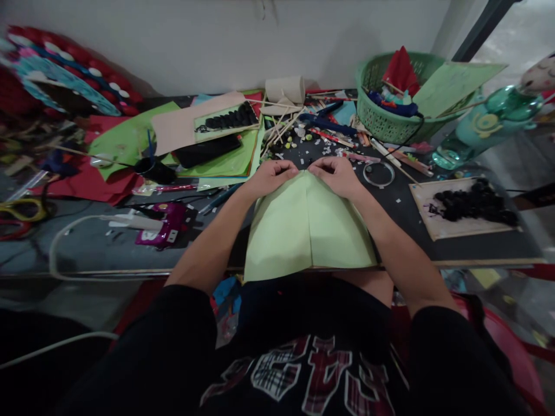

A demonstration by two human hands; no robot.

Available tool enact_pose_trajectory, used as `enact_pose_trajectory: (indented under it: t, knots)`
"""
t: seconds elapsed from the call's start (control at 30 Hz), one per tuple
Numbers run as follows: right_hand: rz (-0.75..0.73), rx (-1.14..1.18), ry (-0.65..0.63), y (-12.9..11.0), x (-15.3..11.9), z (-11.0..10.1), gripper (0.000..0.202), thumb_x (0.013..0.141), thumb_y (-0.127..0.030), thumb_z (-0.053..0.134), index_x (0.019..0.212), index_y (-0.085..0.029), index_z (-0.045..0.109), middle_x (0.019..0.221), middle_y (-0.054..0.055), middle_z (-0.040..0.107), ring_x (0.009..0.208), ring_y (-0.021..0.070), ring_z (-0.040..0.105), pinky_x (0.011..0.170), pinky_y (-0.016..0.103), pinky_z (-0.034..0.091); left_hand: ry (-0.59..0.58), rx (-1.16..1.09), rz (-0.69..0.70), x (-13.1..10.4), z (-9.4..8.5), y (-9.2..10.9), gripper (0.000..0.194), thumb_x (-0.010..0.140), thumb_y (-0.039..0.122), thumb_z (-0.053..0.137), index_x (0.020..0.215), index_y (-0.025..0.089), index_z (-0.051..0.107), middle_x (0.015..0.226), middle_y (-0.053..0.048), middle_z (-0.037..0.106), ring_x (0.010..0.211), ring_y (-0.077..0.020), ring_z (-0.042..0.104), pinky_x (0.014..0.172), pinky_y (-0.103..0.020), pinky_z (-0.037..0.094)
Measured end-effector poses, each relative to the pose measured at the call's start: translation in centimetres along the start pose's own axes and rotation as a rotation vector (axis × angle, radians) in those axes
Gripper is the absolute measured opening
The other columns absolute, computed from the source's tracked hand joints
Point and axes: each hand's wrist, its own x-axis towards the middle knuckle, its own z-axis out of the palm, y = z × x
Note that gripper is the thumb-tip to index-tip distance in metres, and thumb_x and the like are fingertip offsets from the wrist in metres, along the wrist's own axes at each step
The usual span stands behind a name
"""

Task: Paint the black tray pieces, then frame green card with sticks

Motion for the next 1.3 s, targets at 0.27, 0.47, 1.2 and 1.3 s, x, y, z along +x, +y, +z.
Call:
enact_pose_trajectory:
  t: [0.27,0.47,1.2,1.3]
  knots:
    - [0.014,-0.039,0.008,0.4,0.1,-0.1,0.034,0.075,-0.047,0.069,0.084,-0.015,0.078,0.073,0.005,0.072,0.061,0.0128,0.056,0.058,0.027,0.043,0.027,0.054,0.04,0.0,0.1,-0.5,0.032,0.091,0.043,0.051,0.079,0.016,0.063,0.069,0.002,0.054,0.064,-0.011,0.046,0.062,-0.024,0.035]
    - [0.008,-0.066,0.036,0.6,0.2,-0.4,0.029,0.076,-0.044,0.07,0.083,-0.017,0.078,0.075,0.004,0.073,0.064,0.0134,0.058,0.062,0.027,0.046,0.112,0.098,0.064,0.0,0.4,-0.9,0.033,0.091,0.044,0.052,0.074,0.017,0.06,0.066,0.002,0.051,0.064,-0.0114,0.045,0.061,-0.025,0.033]
    - [0.426,0.232,0.022,3.0,0.2,-3.4,0.06,0.05,-0.055,0.09,0.094,-0.018,0.073,0.1,0.012,0.077,0.085,0.0281,0.072,0.083,0.047,0.061,0.573,0.109,0.09,-0.4,-4.6,-4.1,0.055,0.085,0.073,0.053,0.079,0.02,0.066,0.071,-0.002,0.058,0.067,-0.015,0.051,0.063,-0.027,0.042]
    - [0.299,0.139,0.171,3.7,0.5,-3.3,0.063,0.051,-0.061,0.086,0.092,-0.015,0.073,0.101,0.014,0.076,0.092,0.0321,0.072,0.088,0.05,0.059,0.592,0.184,-0.059,-0.8,-5.3,-5.0,0.045,0.089,0.061,0.056,0.101,0.019,0.068,0.099,-0.007,0.069,0.089,-0.02,0.061,0.082,-0.031,0.048]
